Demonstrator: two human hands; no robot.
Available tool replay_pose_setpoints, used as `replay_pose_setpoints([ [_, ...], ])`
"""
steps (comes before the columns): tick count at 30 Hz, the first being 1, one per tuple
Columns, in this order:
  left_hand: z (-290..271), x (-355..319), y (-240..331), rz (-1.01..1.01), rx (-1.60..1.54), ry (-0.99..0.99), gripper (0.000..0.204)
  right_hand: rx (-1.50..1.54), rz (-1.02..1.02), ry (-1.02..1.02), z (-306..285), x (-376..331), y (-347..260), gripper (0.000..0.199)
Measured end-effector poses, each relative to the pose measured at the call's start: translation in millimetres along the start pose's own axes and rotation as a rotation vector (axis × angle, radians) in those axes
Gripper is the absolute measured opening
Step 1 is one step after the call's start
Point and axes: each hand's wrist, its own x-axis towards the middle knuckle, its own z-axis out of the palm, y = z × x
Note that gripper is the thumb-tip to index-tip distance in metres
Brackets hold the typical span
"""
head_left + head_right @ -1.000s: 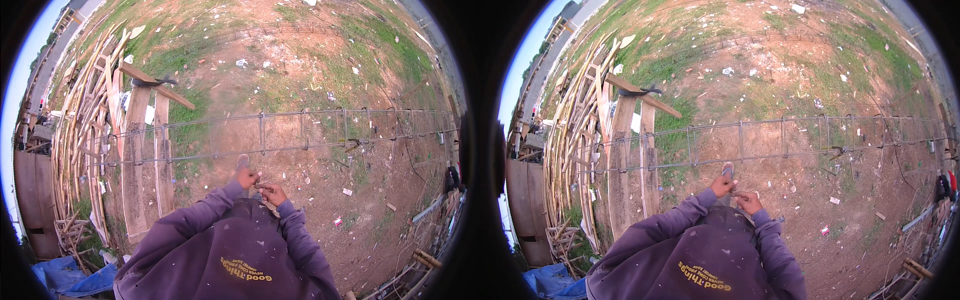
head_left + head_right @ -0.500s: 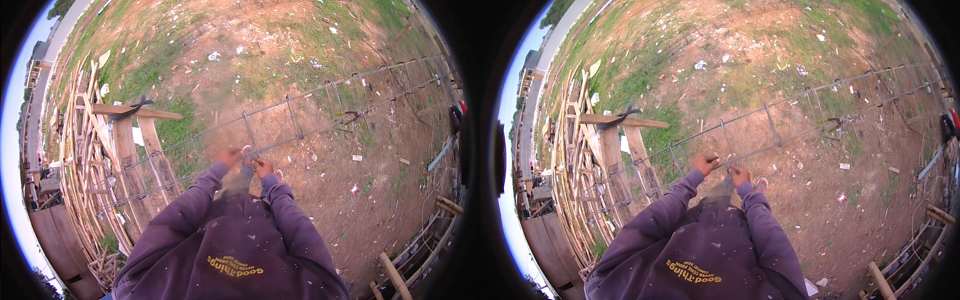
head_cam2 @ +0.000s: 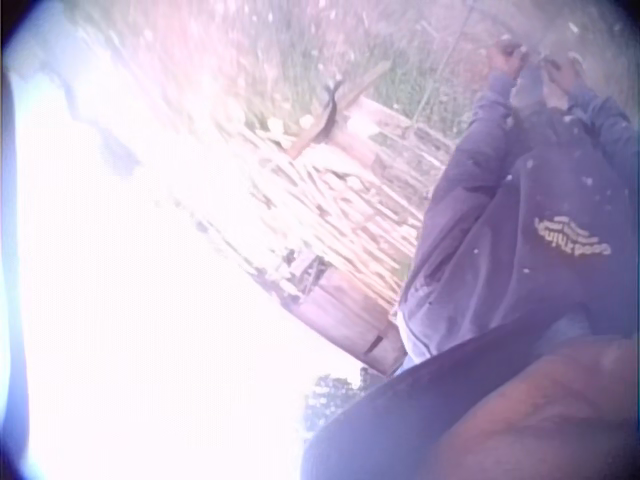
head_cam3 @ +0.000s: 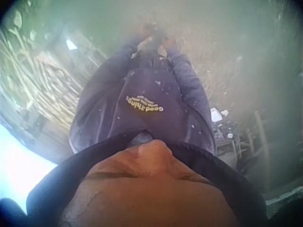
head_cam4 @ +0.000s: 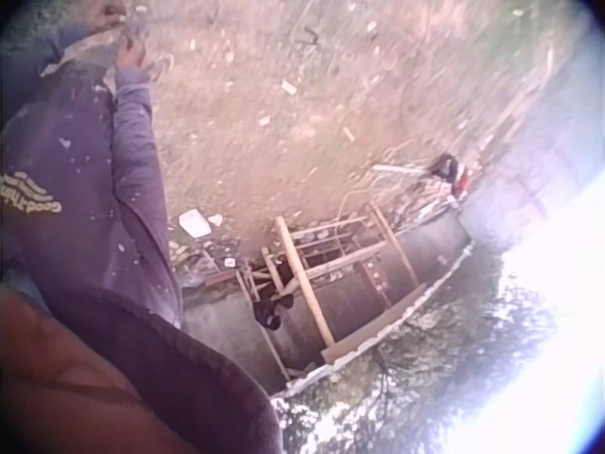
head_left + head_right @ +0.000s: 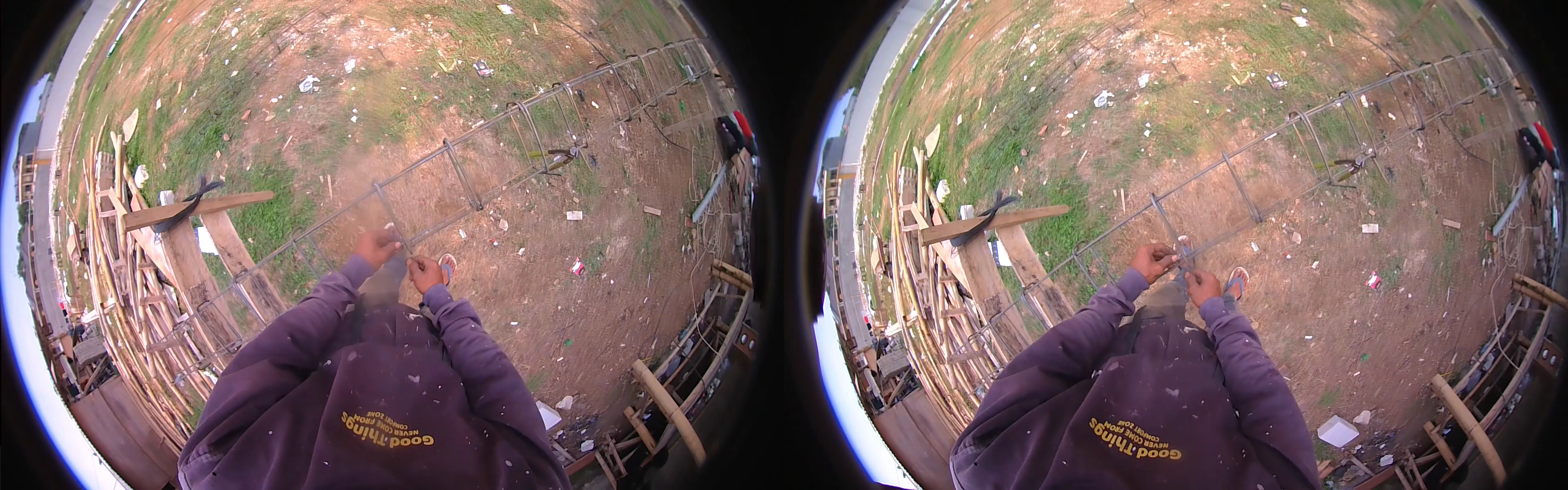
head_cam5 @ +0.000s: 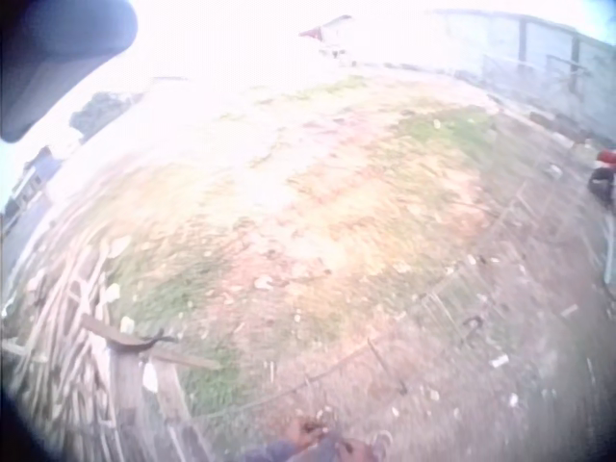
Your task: The person assembles a rebar cage by tying intersecting steel bars with wire using pliers. The person repeatedly bends and twists wire segments to secure the grid structure on the ground.
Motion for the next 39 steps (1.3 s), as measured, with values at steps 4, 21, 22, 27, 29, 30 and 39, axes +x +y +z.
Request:
replay_pose_setpoints([
  [4, 10.8, -4.4, 8.1, 0.095, 0.182, 0.113, 0.019, 0.094, 0.087, 0.105, 10.4, -0.5, -1.4, 0.022],
  [21, 21.0, 5.0, 10.3, -0.228, 0.160, -0.037, 0.045, 0.387, 0.059, 0.067, 13.3, -9.7, -12.4, 0.026],
  [22, 23.6, 5.3, 10.4, -0.234, 0.134, -0.047, 0.045, 0.382, 0.060, 0.084, 13.6, -9.5, -11.6, 0.026],
  [27, 29.7, 3.0, 1.7, -0.160, 0.130, 0.012, 0.043, 0.274, 0.109, 0.048, 9.5, -12.0, -12.7, 0.028],
  [29, 29.4, 0.7, -1.4, -0.172, 0.091, 0.031, 0.043, 0.269, 0.091, 0.028, 6.7, -13.6, -14.7, 0.027],
  [30, 28.4, -0.6, -2.0, -0.179, 0.064, 0.039, 0.043, 0.279, 0.058, 0.015, 5.9, -13.9, -15.8, 0.027],
  [39, 33.2, -11.1, -1.4, 0.036, 0.235, 0.172, 0.041, -0.138, -0.096, 0.000, -9.6, -18.2, -44.6, 0.029],
])
